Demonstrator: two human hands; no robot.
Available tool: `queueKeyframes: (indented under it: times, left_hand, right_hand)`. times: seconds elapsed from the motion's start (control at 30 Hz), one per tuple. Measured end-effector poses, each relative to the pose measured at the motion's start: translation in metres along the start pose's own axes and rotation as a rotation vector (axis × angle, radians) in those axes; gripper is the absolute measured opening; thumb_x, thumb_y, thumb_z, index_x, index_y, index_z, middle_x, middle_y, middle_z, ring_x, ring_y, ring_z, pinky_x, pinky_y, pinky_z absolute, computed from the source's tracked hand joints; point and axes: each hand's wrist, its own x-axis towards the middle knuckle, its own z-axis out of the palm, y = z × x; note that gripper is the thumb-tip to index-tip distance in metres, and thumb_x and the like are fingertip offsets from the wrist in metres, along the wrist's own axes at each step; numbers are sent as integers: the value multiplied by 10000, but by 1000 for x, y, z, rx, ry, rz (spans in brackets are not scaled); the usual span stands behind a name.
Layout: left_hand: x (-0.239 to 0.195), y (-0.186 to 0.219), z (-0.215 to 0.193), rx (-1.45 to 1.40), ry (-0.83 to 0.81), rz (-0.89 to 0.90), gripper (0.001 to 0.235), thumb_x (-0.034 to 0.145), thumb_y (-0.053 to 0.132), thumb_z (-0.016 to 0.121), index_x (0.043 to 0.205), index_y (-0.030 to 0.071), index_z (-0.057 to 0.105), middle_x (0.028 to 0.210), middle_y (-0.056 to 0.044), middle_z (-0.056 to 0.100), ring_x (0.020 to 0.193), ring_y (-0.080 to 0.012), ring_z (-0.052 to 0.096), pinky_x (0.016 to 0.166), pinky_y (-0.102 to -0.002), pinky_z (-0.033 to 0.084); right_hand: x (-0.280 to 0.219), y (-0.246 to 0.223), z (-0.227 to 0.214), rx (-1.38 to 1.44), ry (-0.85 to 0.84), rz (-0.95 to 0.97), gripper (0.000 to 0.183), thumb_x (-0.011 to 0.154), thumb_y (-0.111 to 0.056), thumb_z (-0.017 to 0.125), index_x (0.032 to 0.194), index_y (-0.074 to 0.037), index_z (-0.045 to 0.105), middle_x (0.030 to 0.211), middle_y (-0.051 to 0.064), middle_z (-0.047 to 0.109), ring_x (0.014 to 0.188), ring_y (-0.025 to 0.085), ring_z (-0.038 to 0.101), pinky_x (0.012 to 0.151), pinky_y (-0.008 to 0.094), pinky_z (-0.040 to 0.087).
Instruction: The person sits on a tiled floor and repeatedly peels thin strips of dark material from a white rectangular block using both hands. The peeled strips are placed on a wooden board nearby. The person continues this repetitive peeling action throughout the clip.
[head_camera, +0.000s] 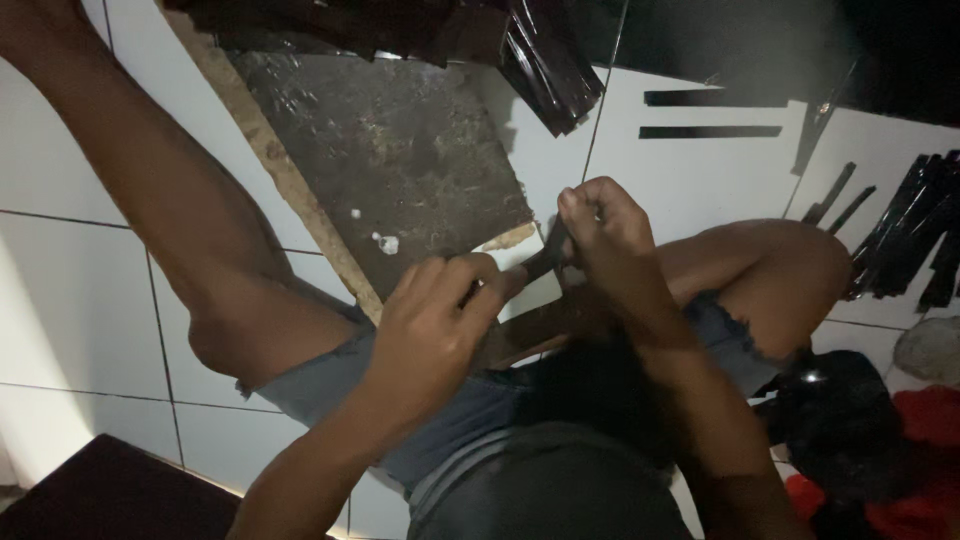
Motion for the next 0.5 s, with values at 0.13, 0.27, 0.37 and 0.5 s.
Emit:
queueKeyframes:
  times: [0.13, 0.27, 0.37, 0.5]
  left_hand:
    - [2, 4, -3, -55, 5, -15, 375, 827, -2, 730, 1198, 57, 712, 1065, -56, 645, 882, -217, 597, 774, -377, 488]
    - [6, 7, -2, -51, 1, -31, 382, 827, -9, 742, 1199, 70, 708, 1078, -61, 652, 883, -210, 609, 767, -371, 478]
    - [9, 9, -1, -22, 8, -23, 365, 870, 22, 744, 1229, 77, 708, 1080, -58, 647, 887, -201, 611, 757, -360, 464]
    - [8, 10, -1, 10, 17, -15, 347, 861, 51, 731, 1206, 91, 716, 1087, -47, 662, 885, -214, 609, 745, -374, 450]
  right_hand:
    - [9, 4, -2, 55, -31, -79, 258, 1046, -303, 605, 979, -55, 591, 754, -1, 575, 623, 69, 525, 539, 237, 422]
    - [19, 9, -8, -45, -32, -107, 286, 1051, -321, 581, 985, -44, 595, 695, 39, 578, 573, 97, 514, 517, 260, 411]
    - [28, 17, -13, -34, -41, -70, 307, 1039, -340, 572, 981, -38, 576, 687, 23, 557, 549, 112, 534, 487, 277, 454]
    - [46, 31, -14, -30, -16, -153, 313, 1049, -311, 580, 982, -6, 585, 661, 53, 580, 547, 124, 545, 508, 291, 436]
